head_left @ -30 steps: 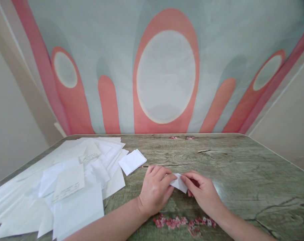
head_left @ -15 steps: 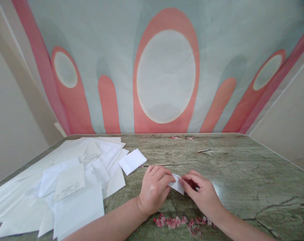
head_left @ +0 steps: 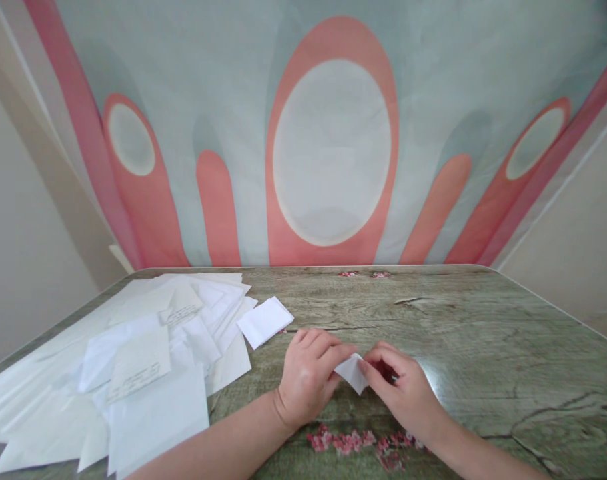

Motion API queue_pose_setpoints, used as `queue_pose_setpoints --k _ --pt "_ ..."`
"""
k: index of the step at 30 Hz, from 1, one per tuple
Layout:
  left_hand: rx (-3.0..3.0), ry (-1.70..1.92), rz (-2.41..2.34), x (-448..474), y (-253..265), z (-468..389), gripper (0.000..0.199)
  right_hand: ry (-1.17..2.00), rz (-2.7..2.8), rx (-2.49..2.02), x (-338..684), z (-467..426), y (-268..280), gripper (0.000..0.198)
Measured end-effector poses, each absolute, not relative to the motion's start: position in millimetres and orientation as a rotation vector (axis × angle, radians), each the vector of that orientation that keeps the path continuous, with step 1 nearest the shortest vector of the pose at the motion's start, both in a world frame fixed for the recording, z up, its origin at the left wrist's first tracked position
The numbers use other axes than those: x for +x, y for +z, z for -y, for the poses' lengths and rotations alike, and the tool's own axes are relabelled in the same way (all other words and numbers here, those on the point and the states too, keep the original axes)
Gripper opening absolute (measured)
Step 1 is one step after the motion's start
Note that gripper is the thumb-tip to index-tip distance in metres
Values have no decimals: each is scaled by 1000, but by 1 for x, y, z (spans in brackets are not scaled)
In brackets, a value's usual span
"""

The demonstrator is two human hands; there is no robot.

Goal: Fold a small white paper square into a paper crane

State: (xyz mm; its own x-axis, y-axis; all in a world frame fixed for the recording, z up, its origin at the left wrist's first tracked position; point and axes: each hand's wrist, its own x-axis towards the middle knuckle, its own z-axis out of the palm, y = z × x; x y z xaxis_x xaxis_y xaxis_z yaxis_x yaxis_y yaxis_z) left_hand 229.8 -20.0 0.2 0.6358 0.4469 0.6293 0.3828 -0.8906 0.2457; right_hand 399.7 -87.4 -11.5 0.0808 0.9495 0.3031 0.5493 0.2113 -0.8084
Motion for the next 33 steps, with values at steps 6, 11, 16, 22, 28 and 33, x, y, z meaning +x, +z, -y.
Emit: queue_pose_setpoints --k 6,11,16,22,28,33 --pt "2802 1059 -640 227 -3 20 31 595 1571 -1435 401 86 -13 25" --pt "2778 1070 -619 227 -3 20 26 646 1548 -1423 402 85 -12 27" --pt "2749 1132 -647 229 -2 20 20 654 1556 -1436 402 86 -9 27" --pt "2692 1167 -685 230 -5 20 18 608 1587 -1427 402 86 -10 25" --pt "2610 1170 -723 233 -6 21 16 577 1597 -1408 402 85 -11 22" --pt "2603 1202 -749 235 -7 23 9 545 1605 -1403 401 84 -12 21"
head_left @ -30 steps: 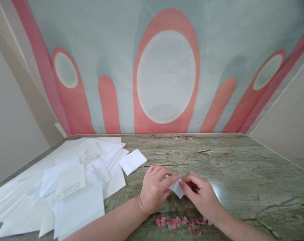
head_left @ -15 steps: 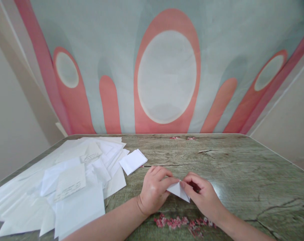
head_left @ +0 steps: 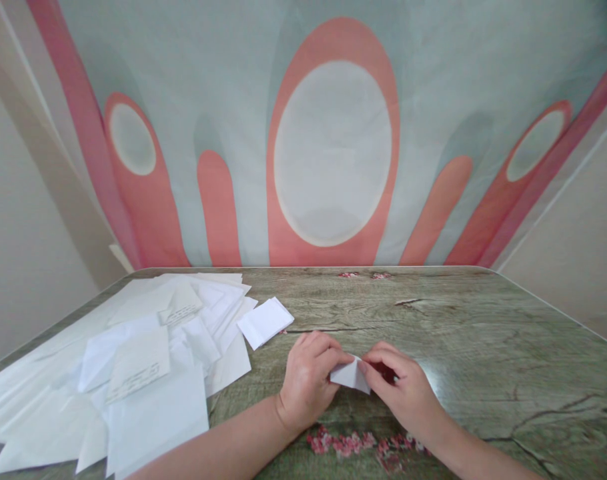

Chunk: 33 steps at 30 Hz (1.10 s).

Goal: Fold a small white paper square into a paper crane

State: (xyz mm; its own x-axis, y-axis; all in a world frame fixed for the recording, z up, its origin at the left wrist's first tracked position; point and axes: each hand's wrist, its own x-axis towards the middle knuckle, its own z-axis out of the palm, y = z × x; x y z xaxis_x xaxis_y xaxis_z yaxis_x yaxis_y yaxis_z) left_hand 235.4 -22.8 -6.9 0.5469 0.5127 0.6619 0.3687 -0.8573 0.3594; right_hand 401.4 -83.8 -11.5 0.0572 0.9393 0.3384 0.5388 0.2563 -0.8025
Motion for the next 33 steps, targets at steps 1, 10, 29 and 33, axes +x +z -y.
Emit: queue_pose_setpoints --k 1,10,29,33 --pt "2608 1200 -749 236 -7 23 8 541 1608 -1401 401 84 -12 21" --pt "2532 1208 -789 237 -8 24 5 515 1640 -1366 400 85 -9 20" --pt "2494 1113 -744 236 -11 25 14 530 1678 -1409 400 87 -6 19" --pt "2497 1101 -735 236 -11 25 12 539 1691 -1421 401 86 -8 21"
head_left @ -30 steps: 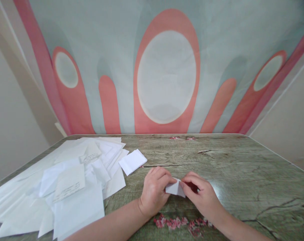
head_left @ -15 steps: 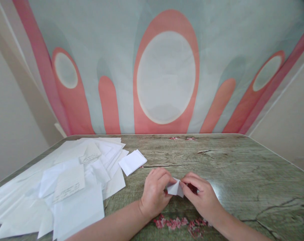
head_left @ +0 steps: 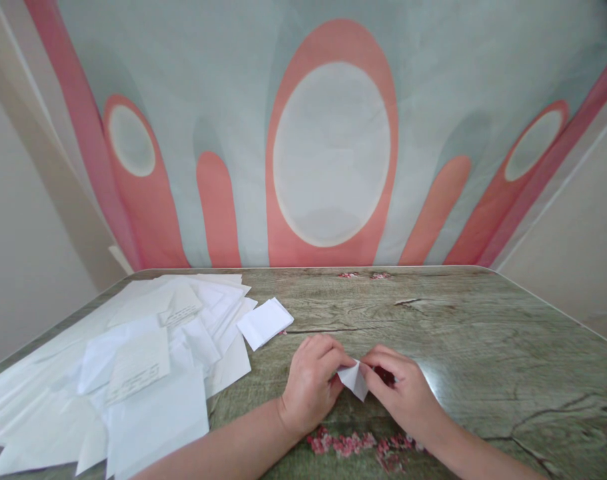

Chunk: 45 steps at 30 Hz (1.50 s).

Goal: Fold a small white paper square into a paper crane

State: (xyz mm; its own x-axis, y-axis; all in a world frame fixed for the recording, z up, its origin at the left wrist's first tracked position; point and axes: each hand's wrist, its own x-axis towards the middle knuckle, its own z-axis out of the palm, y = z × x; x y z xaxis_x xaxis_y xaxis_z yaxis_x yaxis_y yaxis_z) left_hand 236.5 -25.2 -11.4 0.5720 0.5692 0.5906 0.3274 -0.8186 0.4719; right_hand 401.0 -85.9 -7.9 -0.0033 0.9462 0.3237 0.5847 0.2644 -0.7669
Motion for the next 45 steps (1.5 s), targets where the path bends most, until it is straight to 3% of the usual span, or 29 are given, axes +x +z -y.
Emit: queue_pose_setpoints --k 14,33,45 --pt "2474 1107 -721 239 -14 26 14 519 1650 -1449 399 85 -10 22" --pt "2164 1043 -731 238 -8 23 18 939 1406 -1355 397 87 -11 26" --pt "2119 1058 -697 238 -7 23 21 955 1419 -1395 396 90 -3 27"
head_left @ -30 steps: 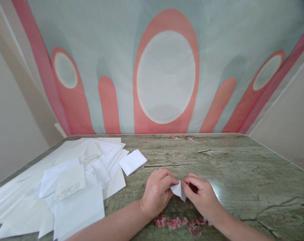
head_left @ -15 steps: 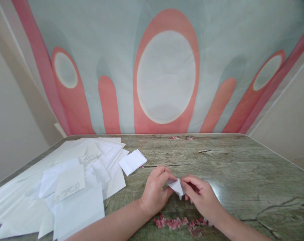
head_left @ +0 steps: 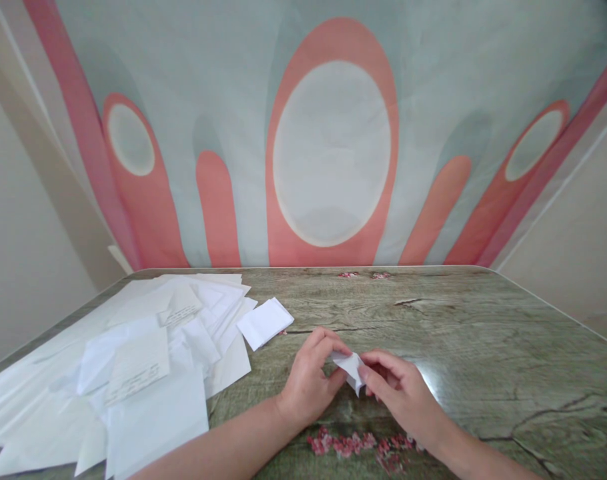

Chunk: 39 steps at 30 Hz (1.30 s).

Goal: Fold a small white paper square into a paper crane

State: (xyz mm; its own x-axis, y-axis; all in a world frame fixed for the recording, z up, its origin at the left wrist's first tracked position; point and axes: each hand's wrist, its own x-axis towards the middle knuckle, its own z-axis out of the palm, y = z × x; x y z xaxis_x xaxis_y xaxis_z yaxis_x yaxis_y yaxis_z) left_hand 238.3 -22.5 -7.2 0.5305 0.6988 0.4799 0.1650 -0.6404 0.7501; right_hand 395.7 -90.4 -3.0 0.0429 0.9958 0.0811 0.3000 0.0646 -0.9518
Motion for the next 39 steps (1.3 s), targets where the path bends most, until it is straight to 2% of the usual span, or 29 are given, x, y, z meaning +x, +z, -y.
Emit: queue_pose_setpoints --k 12,19,27,39 --pt "2195 1080 -663 238 -7 25 16 882 1510 -1410 395 89 -8 23" --pt "2250 1048 -663 237 -5 26 33 801 1569 -1413 392 91 -4 20" --pt "2295 1042 -668 236 -4 28 41 740 1613 -1358 393 90 -3 30" --pt "2138 1050 -602 238 -6 24 27 750 1572 -1422 396 88 -8 31"
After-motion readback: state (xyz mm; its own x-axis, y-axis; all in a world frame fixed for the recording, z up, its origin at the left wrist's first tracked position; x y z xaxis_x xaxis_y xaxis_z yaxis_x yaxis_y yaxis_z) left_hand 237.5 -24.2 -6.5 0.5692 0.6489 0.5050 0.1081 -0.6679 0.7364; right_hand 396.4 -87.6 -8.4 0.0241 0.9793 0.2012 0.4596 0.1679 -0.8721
